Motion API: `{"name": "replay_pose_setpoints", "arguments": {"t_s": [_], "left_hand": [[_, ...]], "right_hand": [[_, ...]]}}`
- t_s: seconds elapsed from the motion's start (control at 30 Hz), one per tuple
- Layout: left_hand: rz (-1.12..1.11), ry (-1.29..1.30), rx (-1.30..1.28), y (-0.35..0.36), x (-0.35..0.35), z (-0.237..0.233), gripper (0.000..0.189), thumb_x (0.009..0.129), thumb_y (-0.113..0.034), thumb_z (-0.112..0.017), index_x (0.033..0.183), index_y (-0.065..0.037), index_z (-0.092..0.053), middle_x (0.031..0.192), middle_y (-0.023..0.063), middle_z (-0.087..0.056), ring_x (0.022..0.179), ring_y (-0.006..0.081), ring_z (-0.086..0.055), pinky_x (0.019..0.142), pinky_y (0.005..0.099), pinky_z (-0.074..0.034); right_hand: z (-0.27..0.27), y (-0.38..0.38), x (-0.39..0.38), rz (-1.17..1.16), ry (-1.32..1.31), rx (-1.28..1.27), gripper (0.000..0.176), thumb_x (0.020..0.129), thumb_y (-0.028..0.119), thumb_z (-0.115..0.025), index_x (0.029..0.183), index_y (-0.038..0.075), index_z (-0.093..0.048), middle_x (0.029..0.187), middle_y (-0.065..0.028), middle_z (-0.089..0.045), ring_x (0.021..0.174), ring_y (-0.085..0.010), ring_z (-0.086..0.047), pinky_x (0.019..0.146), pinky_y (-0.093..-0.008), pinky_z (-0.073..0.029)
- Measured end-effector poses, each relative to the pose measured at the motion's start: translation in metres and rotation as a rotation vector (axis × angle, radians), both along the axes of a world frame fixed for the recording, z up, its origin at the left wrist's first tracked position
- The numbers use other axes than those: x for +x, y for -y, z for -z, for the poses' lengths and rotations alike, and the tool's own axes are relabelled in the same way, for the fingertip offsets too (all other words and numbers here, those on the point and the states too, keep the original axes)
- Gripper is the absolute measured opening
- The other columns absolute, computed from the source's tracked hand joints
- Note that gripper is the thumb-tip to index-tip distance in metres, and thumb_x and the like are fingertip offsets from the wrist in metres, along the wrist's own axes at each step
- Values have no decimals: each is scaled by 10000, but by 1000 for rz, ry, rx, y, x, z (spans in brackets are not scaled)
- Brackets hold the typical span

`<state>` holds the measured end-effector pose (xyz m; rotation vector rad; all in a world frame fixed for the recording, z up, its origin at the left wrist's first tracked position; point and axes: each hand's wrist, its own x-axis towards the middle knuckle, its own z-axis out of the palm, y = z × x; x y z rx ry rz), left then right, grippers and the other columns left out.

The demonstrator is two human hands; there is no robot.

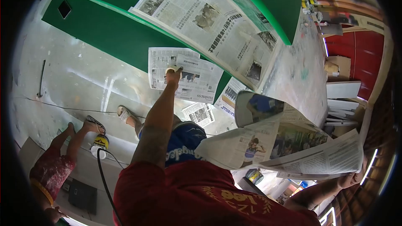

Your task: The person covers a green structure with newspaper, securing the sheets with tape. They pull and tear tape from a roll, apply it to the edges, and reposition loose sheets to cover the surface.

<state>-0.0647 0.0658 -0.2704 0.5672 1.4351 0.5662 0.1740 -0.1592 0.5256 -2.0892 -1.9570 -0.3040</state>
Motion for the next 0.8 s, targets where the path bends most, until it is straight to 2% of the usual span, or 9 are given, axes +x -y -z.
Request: {"name": "replay_pose_setpoints", "arguments": {"t_s": [0.13, 0.2, 0.3, 0.33, 0.4, 0.5, 0.53, 0.6, 0.8], "left_hand": [[-102, 77, 149, -1, -17, -12, 246, 900, -131, -751, 1090, 24, -730, 957, 108, -731, 842, 210, -682, 760, 340, -518], [-130, 436, 17, -3, -34, -54, 210, 897, -42, -671, 1088, 23, -727, 900, 86, -718, 755, 183, -656, 707, 313, -510], [233, 663, 96, -6, -69, -134, 273, 953, -85, -647, 1198, -10, -740, 1007, 70, -762, 832, 163, -669, 820, 304, -539], [359, 653, 14, -4, -74, -161, 336, 981, -151, -635, 1278, -13, -712, 1131, 83, -754, 932, 182, -689, 910, 328, -539], [746, 877, 394, 4, -95, -186, 489, 970, -234, -614, 1433, -77, -619, 1484, 139, -567, 1265, 259, -604, 1152, 362, -420], [897, 884, 372, 27, -103, -236, 879, 786, 28, -731, 1587, -67, -380, 1534, 138, -511, 1435, 264, -484, 1220, 357, -351], [1041, 642, 247, -2, -138, -329, 980, 737, 89, -736, 1614, -91, -337, 1566, 158, -475, 1475, 292, -446, 1236, 356, -326], [896, 730, 297, 7, -144, -338, 1108, 708, 58, -832, 1636, -113, -252, 1569, 151, -475, 1492, 313, -422, 1228, 378, -343], [693, 822, 613, -33, -212, -379, 938, 740, 10, -897, 1527, -48, -391, 1449, 126, -570, 1345, 251, -559, 1174, 409, -416]], "right_hand": [[12, -20, -4, -16, -88, -67, 504, 1036, 358, -605, 1113, -136, -676, 1170, -242, -690, 995, -288, -662, 868, -373, -496], [25, -44, -14, -61, -127, -139, 473, 1022, 323, -617, 1098, -140, -679, 1164, -244, -693, 981, -297, -668, 864, -382, -502], [51, -88, -31, -83, -109, -109, 323, 969, 151, -621, 1086, -142, -688, 1157, -251, -705, 993, -301, -683, 894, -369, -513], [61, -108, -40, -73, -84, -88, 301, 955, 122, -629, 1089, -140, -694, 1125, -248, -715, 983, -298, -689, 888, -365, -518], [80, -142, -51, 16, -117, -106, 224, 940, 23, -641, 1091, -131, -700, 1146, -210, -722, 990, -244, -676, 908, -332, -502], [98, -191, -90, -97, -292, -186, 210, 967, 54, -674, 1078, -124, -682, 1158, -154, -715, 996, -181, -634, 912, -293, -470], [99, -206, -113, -126, -281, -230, 207, 960, 58, -680, 1058, -124, -683, 1148, -158, -716, 990, -184, -636, 912, -290, -471], [97, -235, -163, -200, -248, -262, 203, 929, 66, -705, 1018, -117, -690, 1111, -165, -720, 965, -196, -646, 888, -302, -488], [78, -320, -298, -393, -324, -350, 138, 799, -51, -709, 933, -82, -703, 1012, -161, -749, 909, -219, -710, 821, -324, -538]]}}
